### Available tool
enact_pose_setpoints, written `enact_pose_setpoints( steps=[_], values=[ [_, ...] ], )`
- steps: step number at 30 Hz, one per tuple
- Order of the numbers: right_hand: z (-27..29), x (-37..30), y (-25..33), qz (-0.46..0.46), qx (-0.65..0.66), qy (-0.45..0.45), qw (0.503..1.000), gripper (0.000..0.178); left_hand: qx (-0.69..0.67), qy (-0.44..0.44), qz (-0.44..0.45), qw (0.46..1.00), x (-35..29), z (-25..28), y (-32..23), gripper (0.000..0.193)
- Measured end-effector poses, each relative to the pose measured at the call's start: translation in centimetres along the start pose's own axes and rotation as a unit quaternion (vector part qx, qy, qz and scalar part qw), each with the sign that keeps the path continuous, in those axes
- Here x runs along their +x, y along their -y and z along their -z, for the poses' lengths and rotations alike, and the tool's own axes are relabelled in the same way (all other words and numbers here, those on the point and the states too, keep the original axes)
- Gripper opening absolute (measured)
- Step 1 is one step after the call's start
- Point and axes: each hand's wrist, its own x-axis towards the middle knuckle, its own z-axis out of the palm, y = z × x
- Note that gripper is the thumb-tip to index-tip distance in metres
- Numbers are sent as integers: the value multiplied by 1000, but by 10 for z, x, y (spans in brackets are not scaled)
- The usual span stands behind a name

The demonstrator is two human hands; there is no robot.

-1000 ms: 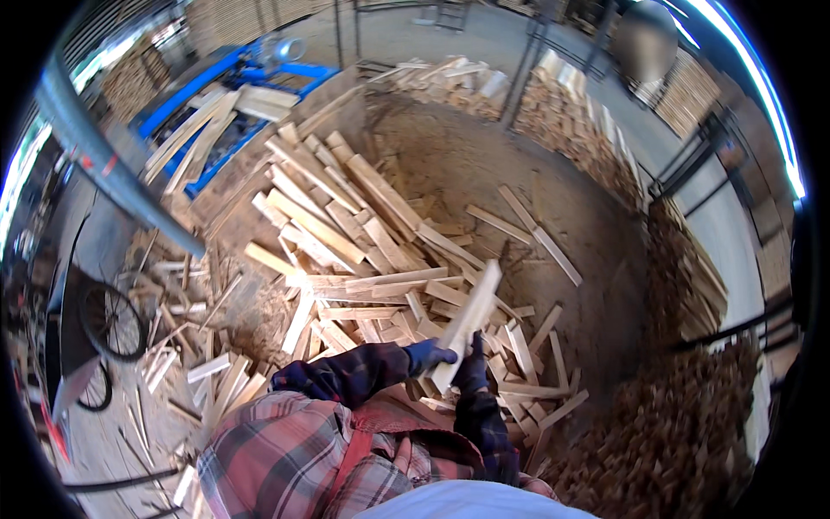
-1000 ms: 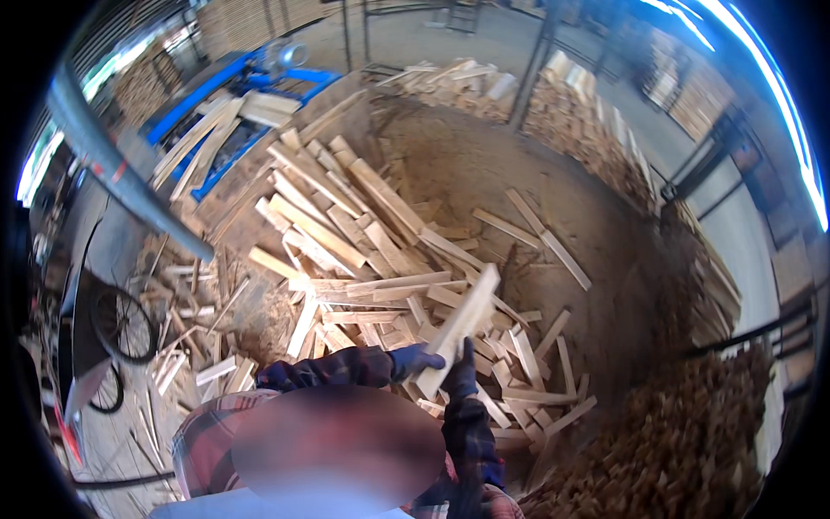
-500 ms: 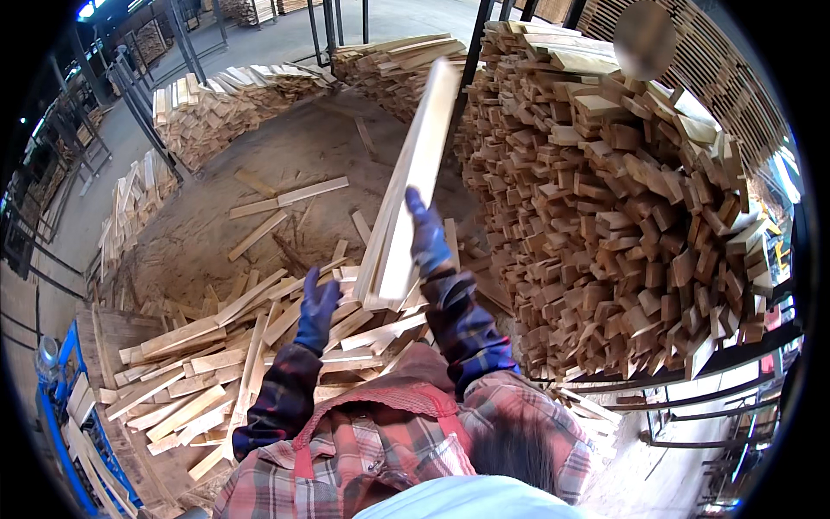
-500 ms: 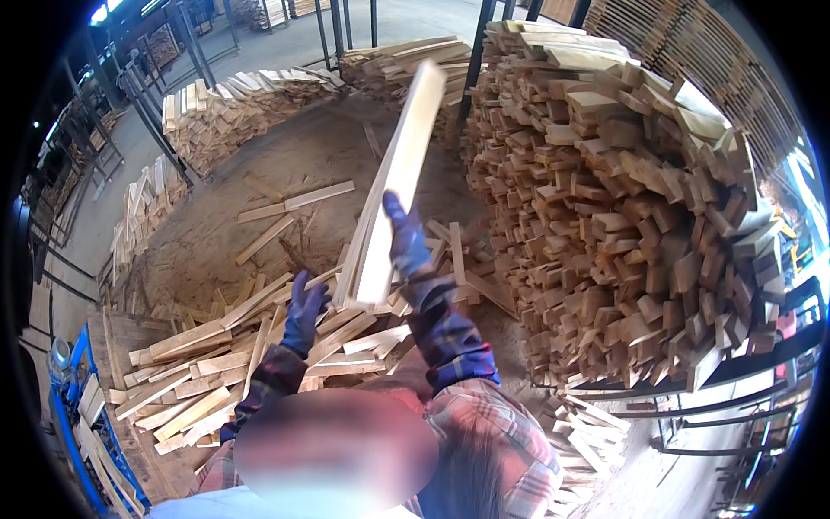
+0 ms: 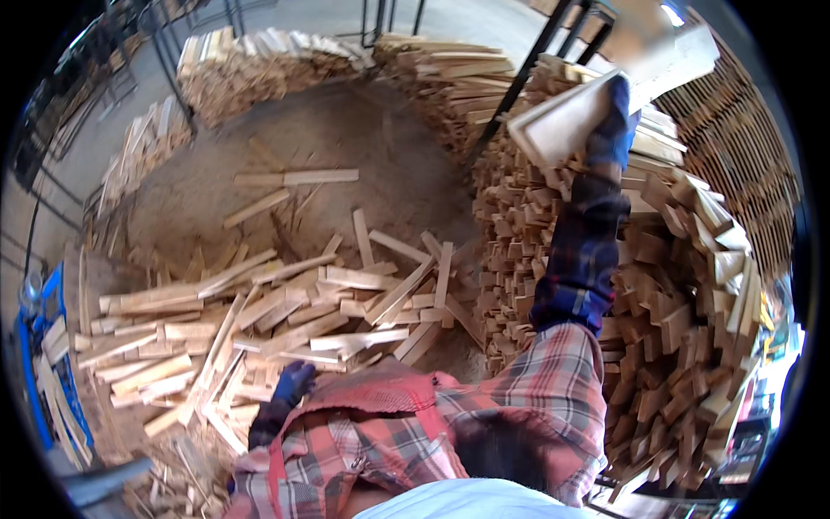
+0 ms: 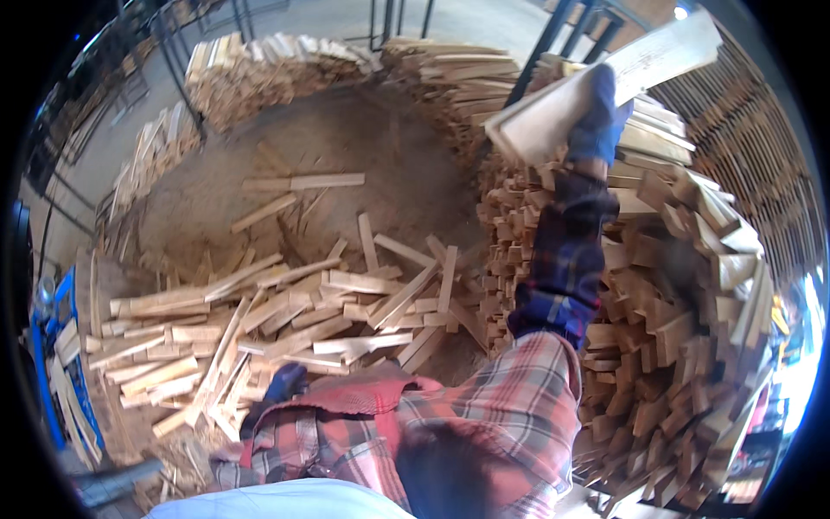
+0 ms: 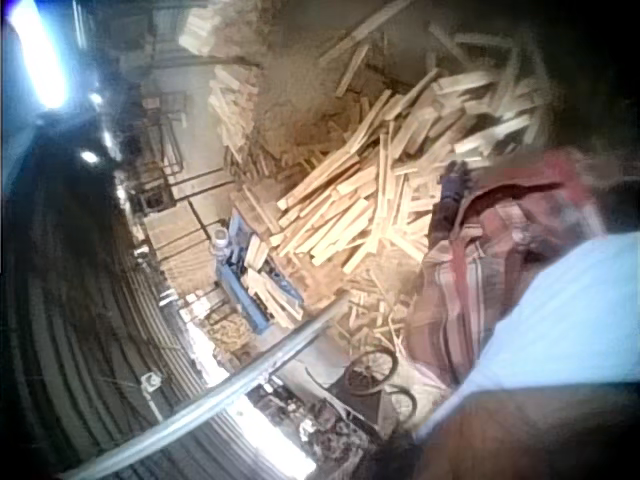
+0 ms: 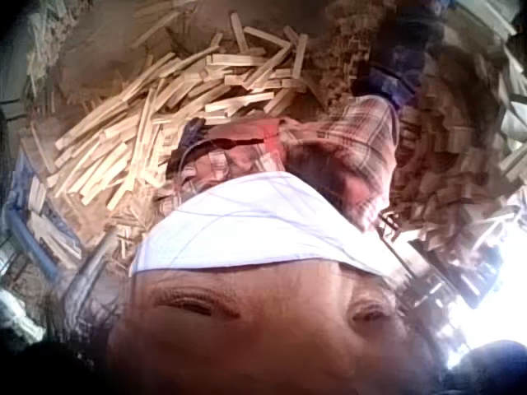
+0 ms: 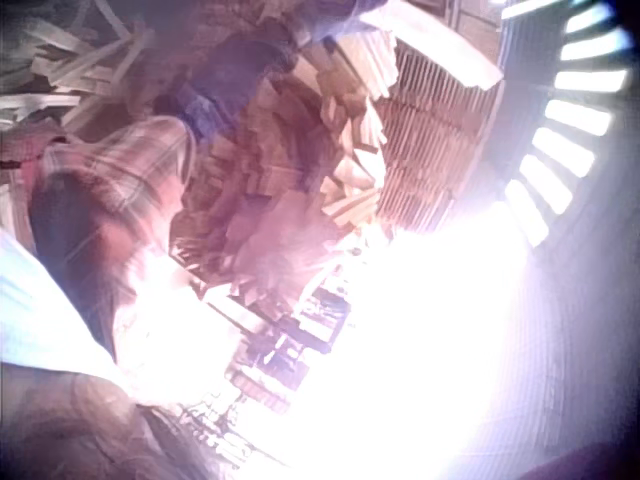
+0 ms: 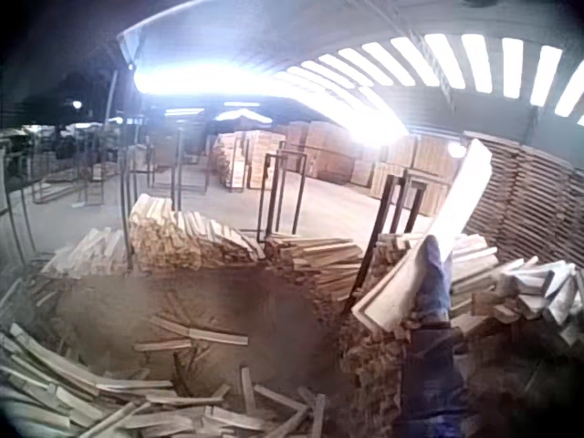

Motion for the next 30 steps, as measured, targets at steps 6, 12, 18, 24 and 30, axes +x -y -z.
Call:
enact_pose_setpoints(
  steps=[6,12,18,24,30],
  values=[
    [27,-209,-104,-359,-408,196,816,50,-7,18,-37,999,32,-79,-164,48],
    [13,-444,-179,-730,32,187,657,46,-118,33,-1,992,150,-126,-161,61],
    [45,-416,-274,-680,22,152,717,56,-277,15,59,959,141,-116,-143,67],
    [3,-5,-406,-417,236,137,867,41,-98,-110,65,987,100,-78,-78,42],
    [-67,-193,-505,-599,55,203,773,23,-229,-112,170,952,96,-25,24,20]
  ],
)
